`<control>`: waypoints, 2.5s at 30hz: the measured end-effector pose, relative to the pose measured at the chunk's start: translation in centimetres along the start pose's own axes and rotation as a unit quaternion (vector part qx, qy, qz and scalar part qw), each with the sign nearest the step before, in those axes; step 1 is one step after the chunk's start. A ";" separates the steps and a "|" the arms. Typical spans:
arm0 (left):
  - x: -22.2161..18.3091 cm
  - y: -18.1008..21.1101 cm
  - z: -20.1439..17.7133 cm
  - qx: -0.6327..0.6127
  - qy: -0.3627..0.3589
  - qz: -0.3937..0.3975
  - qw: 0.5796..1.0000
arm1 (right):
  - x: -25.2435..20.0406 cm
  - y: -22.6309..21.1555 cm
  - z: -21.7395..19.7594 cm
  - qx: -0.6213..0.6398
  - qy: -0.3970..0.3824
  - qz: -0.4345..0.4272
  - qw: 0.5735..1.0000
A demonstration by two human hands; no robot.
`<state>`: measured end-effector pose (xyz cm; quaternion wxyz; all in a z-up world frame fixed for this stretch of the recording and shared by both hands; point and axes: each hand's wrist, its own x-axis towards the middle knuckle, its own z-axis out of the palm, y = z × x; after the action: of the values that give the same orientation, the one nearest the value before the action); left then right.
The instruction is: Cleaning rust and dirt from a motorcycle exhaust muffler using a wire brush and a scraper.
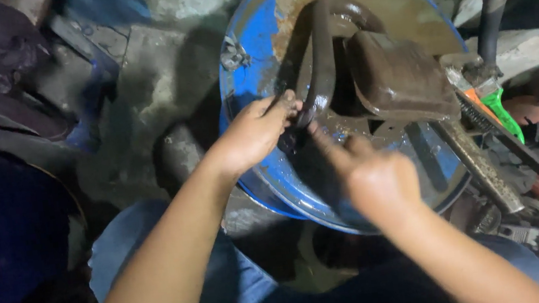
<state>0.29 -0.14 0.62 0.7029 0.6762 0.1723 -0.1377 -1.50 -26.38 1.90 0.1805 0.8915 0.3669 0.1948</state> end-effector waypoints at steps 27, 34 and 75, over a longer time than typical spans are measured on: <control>0.5 -0.2 -0.6 0.041 -0.007 0.022 0.999 | -3.0 1.8 7.0 0.134 0.011 0.002 0.991; 0.3 -0.8 -0.4 -0.002 -0.015 0.024 1.000 | -2.4 2.1 6.2 0.133 0.026 -0.002 0.991; -1.2 1.0 -1.7 -0.050 -0.056 0.009 0.997 | -0.2 0.1 -0.4 0.081 -0.097 -0.016 0.992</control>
<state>-0.44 1.54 1.93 0.7454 0.6330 0.1334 -0.1607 -1.76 -26.50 2.26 0.1457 0.9120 0.3762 0.0743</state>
